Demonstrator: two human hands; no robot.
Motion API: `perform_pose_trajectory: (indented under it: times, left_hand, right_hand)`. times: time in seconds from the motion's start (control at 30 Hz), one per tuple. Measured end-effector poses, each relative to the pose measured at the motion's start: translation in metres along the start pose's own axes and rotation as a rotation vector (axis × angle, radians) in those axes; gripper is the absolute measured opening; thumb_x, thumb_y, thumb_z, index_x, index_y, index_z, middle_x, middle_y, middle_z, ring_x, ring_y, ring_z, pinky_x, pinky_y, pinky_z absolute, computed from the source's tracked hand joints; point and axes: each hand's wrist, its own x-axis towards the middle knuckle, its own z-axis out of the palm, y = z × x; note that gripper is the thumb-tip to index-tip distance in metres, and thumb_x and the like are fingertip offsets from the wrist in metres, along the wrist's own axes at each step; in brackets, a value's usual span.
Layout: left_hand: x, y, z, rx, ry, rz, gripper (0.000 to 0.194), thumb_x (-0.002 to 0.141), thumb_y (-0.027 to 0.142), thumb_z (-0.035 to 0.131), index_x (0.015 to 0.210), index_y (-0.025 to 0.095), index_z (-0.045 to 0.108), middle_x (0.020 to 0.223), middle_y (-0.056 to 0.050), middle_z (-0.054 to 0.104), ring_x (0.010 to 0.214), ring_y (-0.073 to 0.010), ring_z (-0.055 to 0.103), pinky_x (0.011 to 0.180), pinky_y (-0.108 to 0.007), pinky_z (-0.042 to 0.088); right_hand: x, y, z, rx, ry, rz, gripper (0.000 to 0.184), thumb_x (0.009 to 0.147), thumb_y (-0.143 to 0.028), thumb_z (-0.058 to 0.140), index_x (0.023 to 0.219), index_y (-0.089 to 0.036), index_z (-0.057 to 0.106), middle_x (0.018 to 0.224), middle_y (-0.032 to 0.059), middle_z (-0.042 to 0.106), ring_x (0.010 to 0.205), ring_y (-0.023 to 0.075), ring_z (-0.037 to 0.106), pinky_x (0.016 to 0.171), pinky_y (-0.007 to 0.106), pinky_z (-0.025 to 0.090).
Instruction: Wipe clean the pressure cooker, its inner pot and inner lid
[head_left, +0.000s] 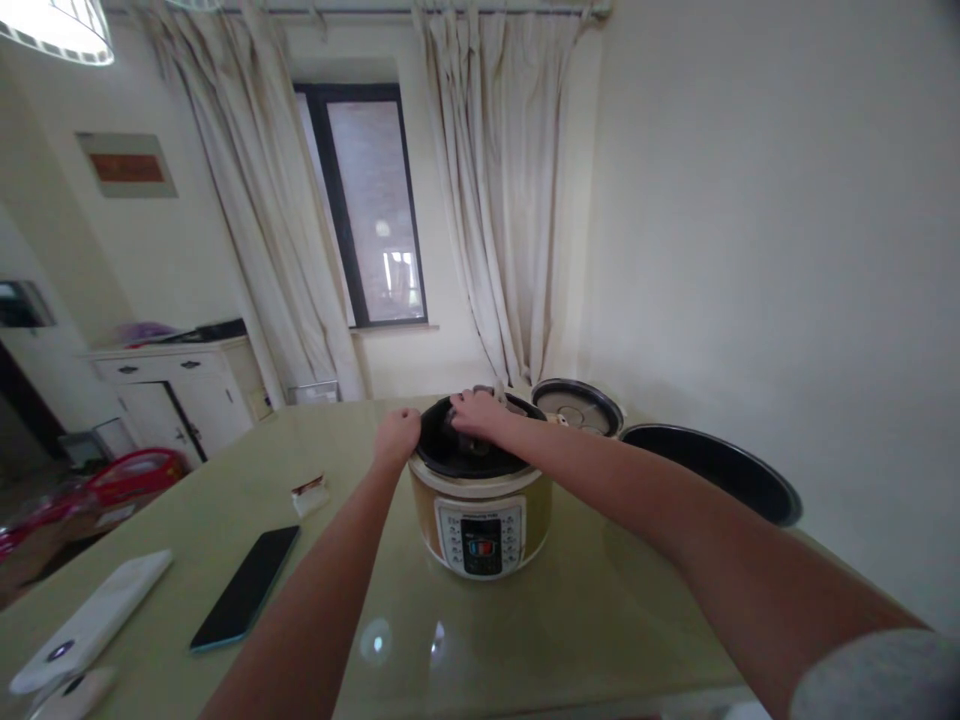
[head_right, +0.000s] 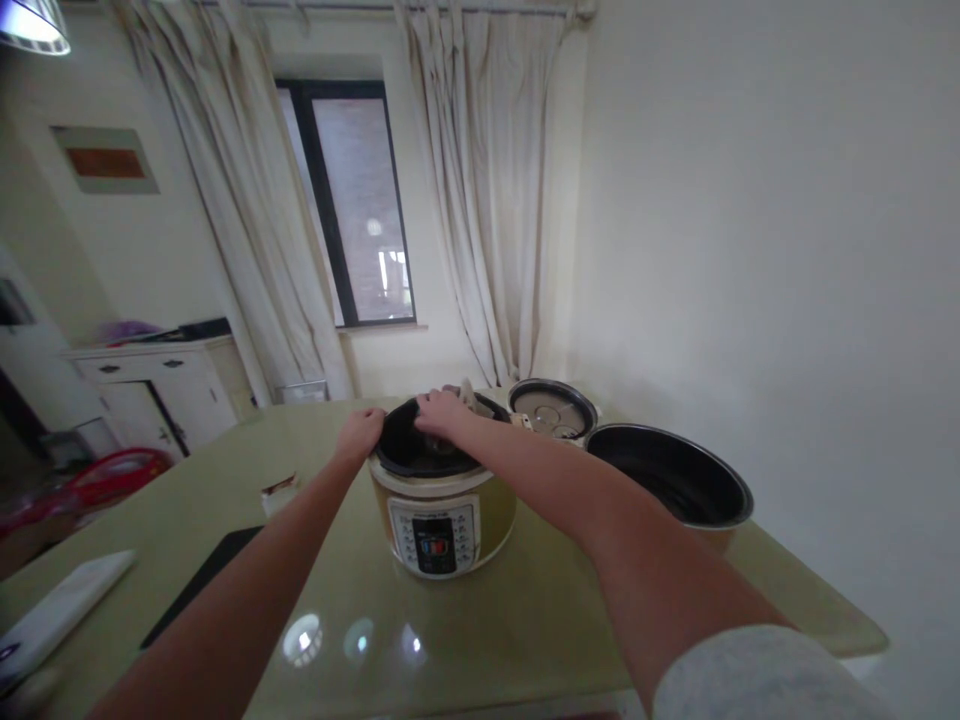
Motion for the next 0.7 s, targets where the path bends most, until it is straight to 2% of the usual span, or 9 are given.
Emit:
perform_pose_trajectory:
  times: [0.1, 0.2, 0.33, 0.4, 0.43, 0.5, 0.57, 0.63, 0.7]
  left_hand:
    - [0.001, 0.0, 0.0, 0.001, 0.001, 0.0, 0.045, 0.098, 0.029, 0.041, 0.109, 0.017, 0.083, 0.121, -0.018, 0.079, 0.113, -0.0322, 0.074, 0.091, -0.036, 0.055]
    - [0.001, 0.001, -0.001, 0.001, 0.0, -0.003, 0.045, 0.097, 0.03, 0.042, 0.109, 0.017, 0.083, 0.122, -0.018, 0.079, 0.112, -0.033, 0.075, 0.091, -0.037, 0.055]
    - [-0.002, 0.001, -0.003, 0.002, -0.004, 0.007, 0.045, 0.098, 0.03, 0.041, 0.11, 0.018, 0.083, 0.12, -0.017, 0.08, 0.114, -0.0326, 0.074, 0.093, -0.037, 0.056]
    - [-0.002, 0.001, -0.004, 0.006, -0.009, 0.014, 0.046, 0.099, 0.03, 0.04, 0.111, 0.018, 0.083, 0.121, -0.017, 0.08, 0.116, -0.0323, 0.073, 0.093, -0.037, 0.056]
    - [-0.002, 0.001, -0.005, 0.009, -0.012, 0.017, 0.046, 0.099, 0.03, 0.039, 0.111, 0.018, 0.083, 0.122, -0.017, 0.08, 0.116, -0.032, 0.073, 0.093, -0.036, 0.056]
    - [-0.002, 0.001, -0.005, 0.014, -0.017, 0.023, 0.046, 0.099, 0.029, 0.039, 0.11, 0.019, 0.083, 0.121, -0.017, 0.08, 0.116, -0.0315, 0.074, 0.093, -0.036, 0.056]
    - [-0.002, 0.001, -0.005, 0.018, -0.021, 0.03, 0.046, 0.1, 0.03, 0.039, 0.108, 0.019, 0.083, 0.12, -0.017, 0.08, 0.115, -0.0314, 0.074, 0.092, -0.035, 0.057]
    - [-0.002, 0.002, -0.005, 0.022, -0.021, 0.031, 0.046, 0.1, 0.03, 0.039, 0.108, 0.019, 0.083, 0.119, -0.017, 0.08, 0.114, -0.0315, 0.075, 0.091, -0.035, 0.057]
    - [-0.003, 0.003, -0.006, 0.026, -0.017, 0.026, 0.045, 0.1, 0.03, 0.039, 0.107, 0.019, 0.082, 0.119, -0.017, 0.08, 0.114, -0.0312, 0.075, 0.091, -0.035, 0.057]
  right_hand:
    - [-0.003, -0.01, -0.004, -0.111, 0.06, -0.242, 0.033, 0.107, -0.019, 0.045, 0.114, -0.019, 0.077, 0.141, 0.0177, 0.062, 0.124, 0.0308, 0.061, 0.09, 0.043, 0.055]
    - [-0.016, -0.015, -0.011, 0.047, -0.047, -0.338, 0.032, 0.103, -0.021, 0.055, 0.128, -0.023, 0.074, 0.135, 0.0147, 0.068, 0.11, 0.0277, 0.067, 0.083, 0.037, 0.054]
    - [-0.044, -0.003, -0.024, 0.436, -0.273, -0.269, 0.031, 0.096, -0.015, 0.059, 0.118, -0.019, 0.08, 0.112, 0.0085, 0.079, 0.095, 0.0219, 0.071, 0.081, 0.029, 0.051]
    - [-0.059, 0.012, -0.03, 0.548, -0.306, -0.168, 0.029, 0.093, -0.012, 0.059, 0.112, -0.016, 0.081, 0.102, 0.0062, 0.08, 0.092, 0.0204, 0.071, 0.08, 0.025, 0.049]
    - [-0.067, 0.02, -0.033, 0.588, -0.282, -0.124, 0.028, 0.092, -0.01, 0.06, 0.111, -0.015, 0.081, 0.1, 0.0054, 0.08, 0.093, 0.0203, 0.071, 0.08, 0.024, 0.049]
    - [-0.084, 0.033, -0.038, 0.652, -0.15, -0.077, 0.028, 0.092, -0.01, 0.06, 0.111, -0.015, 0.08, 0.104, 0.0052, 0.08, 0.101, 0.021, 0.071, 0.087, 0.025, 0.049]
    - [-0.102, 0.037, -0.038, 0.701, 0.062, -0.044, 0.032, 0.09, -0.01, 0.061, 0.116, -0.015, 0.079, 0.114, 0.0075, 0.079, 0.109, 0.0225, 0.069, 0.098, 0.028, 0.048]
    - [-0.125, 0.03, -0.034, 0.744, 0.306, 0.05, 0.039, 0.086, -0.01, 0.062, 0.122, -0.015, 0.077, 0.123, 0.0112, 0.075, 0.115, 0.0247, 0.067, 0.107, 0.033, 0.046]
    - [-0.152, 0.014, -0.023, 0.818, 0.569, 0.208, 0.047, 0.082, -0.011, 0.063, 0.127, -0.016, 0.074, 0.13, 0.014, 0.072, 0.121, 0.027, 0.064, 0.112, 0.038, 0.044]
